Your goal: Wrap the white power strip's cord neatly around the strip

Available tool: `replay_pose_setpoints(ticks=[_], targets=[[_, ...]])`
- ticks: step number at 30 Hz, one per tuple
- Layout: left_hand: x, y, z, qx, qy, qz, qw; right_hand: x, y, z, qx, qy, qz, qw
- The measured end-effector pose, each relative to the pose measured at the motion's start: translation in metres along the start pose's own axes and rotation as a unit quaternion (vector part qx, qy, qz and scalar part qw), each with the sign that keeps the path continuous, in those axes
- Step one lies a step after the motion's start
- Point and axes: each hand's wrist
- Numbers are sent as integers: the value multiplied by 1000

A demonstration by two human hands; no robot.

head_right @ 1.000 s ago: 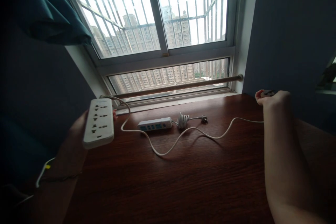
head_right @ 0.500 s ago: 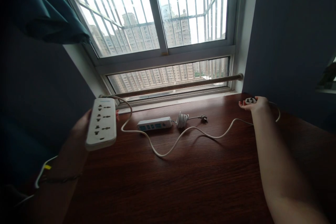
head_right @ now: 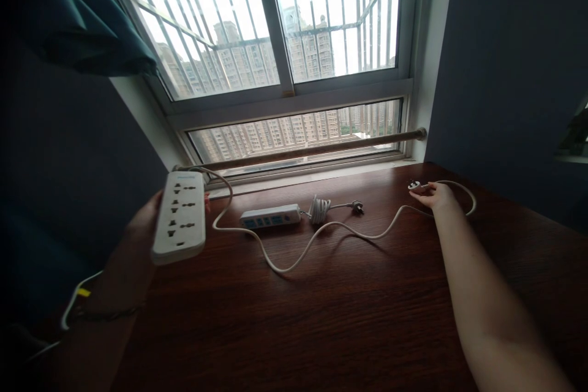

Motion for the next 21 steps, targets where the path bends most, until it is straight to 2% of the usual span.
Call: replay_pose_setpoints(ticks=[9,15,21], targets=[[-3,-1,-2,6,-9,22,1000,14,7,18,-29,-31,-8,999],[-2,-1,-2,1,-8,17,1000,20,10,26,-12,-57,-17,998],[-1,0,-2,12,4,11,1000,21,12,27,8,-55,-29,998]])
Point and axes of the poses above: each hand's wrist, its own z-axis towards the middle knuckle, its own x-axis out of the back of the hand, y = z × x, and after that the axes turned 12 degrees about -z, right-handed
